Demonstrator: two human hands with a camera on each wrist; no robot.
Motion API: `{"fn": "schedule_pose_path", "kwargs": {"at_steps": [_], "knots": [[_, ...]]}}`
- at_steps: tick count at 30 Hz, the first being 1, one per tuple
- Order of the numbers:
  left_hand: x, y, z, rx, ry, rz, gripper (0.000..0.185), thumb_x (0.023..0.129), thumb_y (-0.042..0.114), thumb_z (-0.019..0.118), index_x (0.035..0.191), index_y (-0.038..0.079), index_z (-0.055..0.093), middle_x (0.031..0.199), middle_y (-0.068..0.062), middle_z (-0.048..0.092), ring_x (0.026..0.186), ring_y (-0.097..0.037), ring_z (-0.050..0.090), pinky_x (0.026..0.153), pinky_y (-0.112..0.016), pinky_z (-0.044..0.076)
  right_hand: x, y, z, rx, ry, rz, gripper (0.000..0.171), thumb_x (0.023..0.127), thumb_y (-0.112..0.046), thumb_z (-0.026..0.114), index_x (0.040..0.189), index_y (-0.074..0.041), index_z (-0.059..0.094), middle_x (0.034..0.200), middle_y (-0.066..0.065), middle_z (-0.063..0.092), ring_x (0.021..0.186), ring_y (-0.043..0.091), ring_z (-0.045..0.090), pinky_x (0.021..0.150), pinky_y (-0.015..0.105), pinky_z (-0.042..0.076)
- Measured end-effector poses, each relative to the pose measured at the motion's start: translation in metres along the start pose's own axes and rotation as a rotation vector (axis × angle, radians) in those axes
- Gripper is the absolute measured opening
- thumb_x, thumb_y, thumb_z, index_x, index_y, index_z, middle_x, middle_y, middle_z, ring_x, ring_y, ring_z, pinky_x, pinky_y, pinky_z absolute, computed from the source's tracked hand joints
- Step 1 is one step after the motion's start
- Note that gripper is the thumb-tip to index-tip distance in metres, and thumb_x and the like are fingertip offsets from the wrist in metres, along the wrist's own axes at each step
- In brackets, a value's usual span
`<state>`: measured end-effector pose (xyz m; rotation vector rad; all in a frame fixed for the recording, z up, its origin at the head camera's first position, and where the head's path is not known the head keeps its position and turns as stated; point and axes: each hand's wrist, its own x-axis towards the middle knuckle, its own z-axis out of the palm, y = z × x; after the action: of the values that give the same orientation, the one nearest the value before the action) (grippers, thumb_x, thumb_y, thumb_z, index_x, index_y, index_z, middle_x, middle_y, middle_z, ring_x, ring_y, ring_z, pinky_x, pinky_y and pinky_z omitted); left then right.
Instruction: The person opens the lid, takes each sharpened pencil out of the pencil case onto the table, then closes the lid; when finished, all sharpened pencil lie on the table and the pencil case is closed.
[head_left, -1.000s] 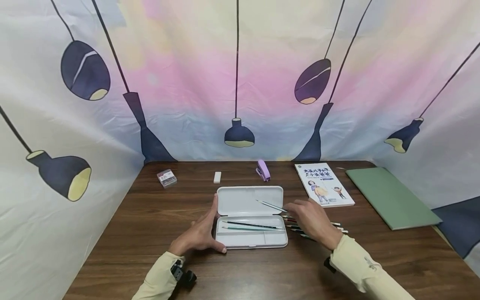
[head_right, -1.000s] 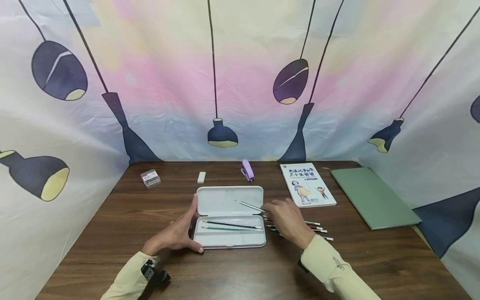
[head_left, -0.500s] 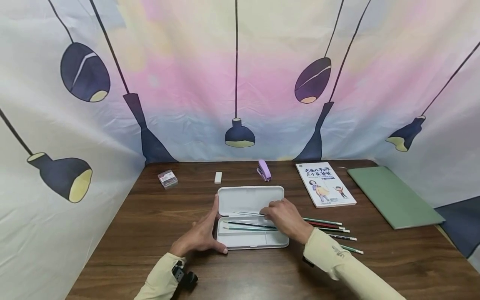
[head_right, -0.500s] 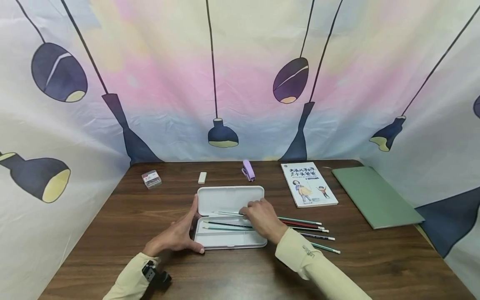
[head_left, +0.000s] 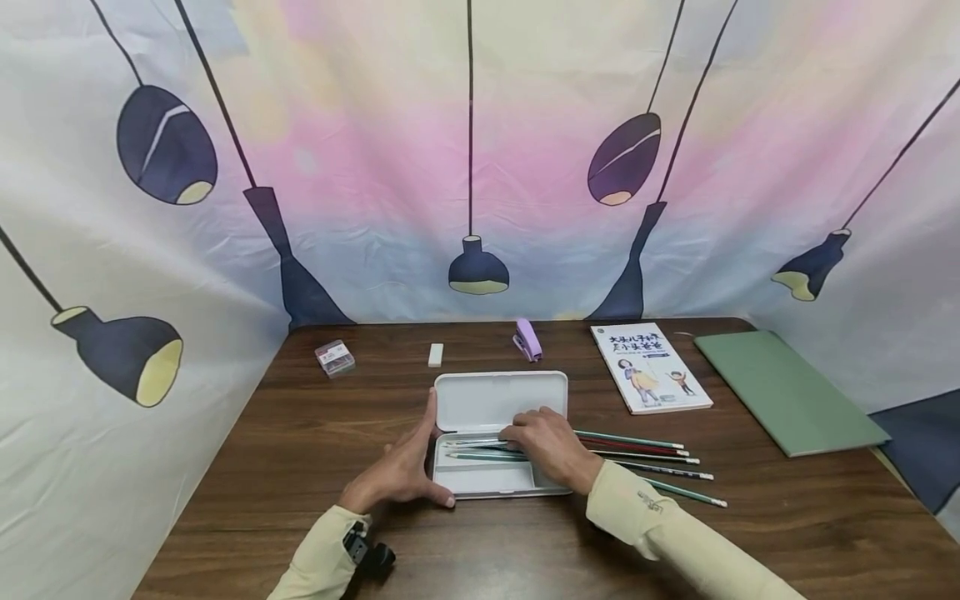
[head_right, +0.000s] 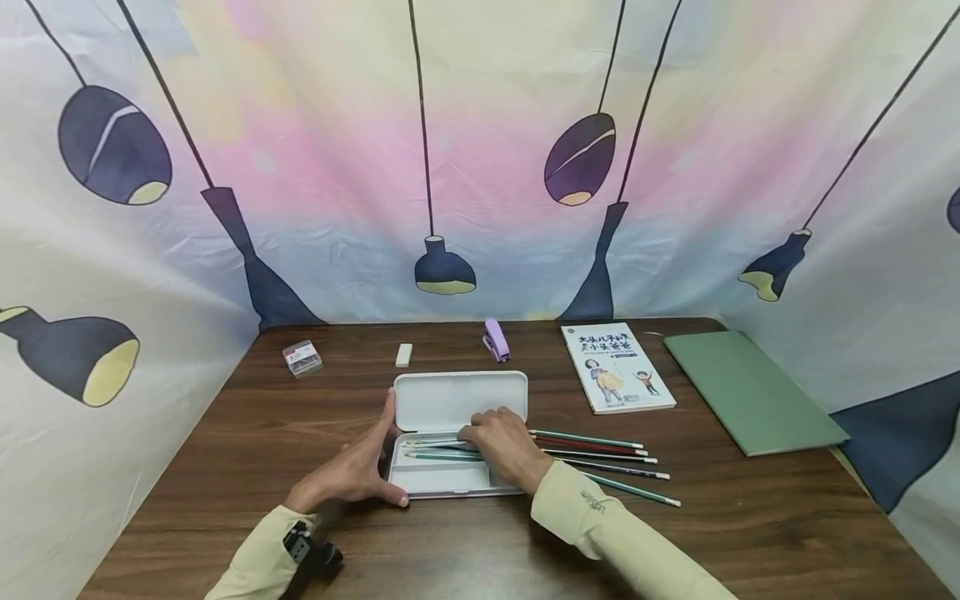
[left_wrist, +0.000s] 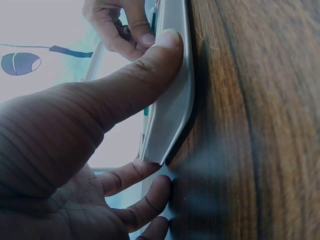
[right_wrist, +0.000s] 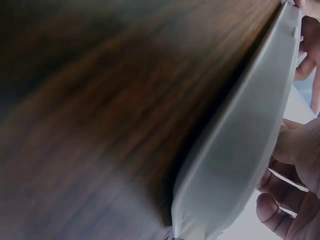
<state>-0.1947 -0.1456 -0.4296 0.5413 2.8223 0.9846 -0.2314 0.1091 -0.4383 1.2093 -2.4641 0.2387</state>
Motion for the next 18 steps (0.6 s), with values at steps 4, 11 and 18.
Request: {"fn": "schedule_pose_path", "kwargs": {"at_steps": [4, 11, 18], "knots": [[0.000, 0.000, 0.000, -0.001, 0.000, -0.005, 0.147, 0.044, 0.042, 0.089, 0.144, 0.018, -0.016, 0.111, -0.002, 0.052, 0.113, -0.025, 0.044, 0.083, -0.076, 0.014, 0.001, -0.001, 0.001, 0.005, -0.016, -0.006, 0.011, 0.078, -0.017, 0.069, 0.088, -0.022, 0.070, 0.076, -0.008, 0.060, 0.070, 0.009, 0.055, 0.062, 0.028, 0.039], [0.002, 0.002, -0.002, 0.006, -0.002, -0.018, 0.147, 0.045, 0.041, 0.089, 0.144, 0.020, -0.017, 0.113, -0.003, 0.051, 0.115, -0.026, 0.042, 0.085, -0.074, 0.013, -0.005, 0.005, -0.003, 0.038, -0.017, 0.045, 0.013, 0.078, -0.015, 0.070, 0.090, -0.020, 0.072, 0.078, -0.008, 0.063, 0.071, 0.008, 0.057, 0.067, 0.030, 0.044], [0.002, 0.002, 0.000, 0.017, -0.005, -0.030, 0.146, 0.045, 0.042, 0.089, 0.144, 0.020, -0.017, 0.114, -0.003, 0.050, 0.116, -0.027, 0.042, 0.085, -0.075, 0.012, -0.023, 0.012, -0.014, 0.056, 0.017, 0.141, 0.014, 0.081, -0.015, 0.068, 0.094, -0.018, 0.072, 0.083, -0.007, 0.064, 0.076, 0.010, 0.059, 0.071, 0.035, 0.045]]}}
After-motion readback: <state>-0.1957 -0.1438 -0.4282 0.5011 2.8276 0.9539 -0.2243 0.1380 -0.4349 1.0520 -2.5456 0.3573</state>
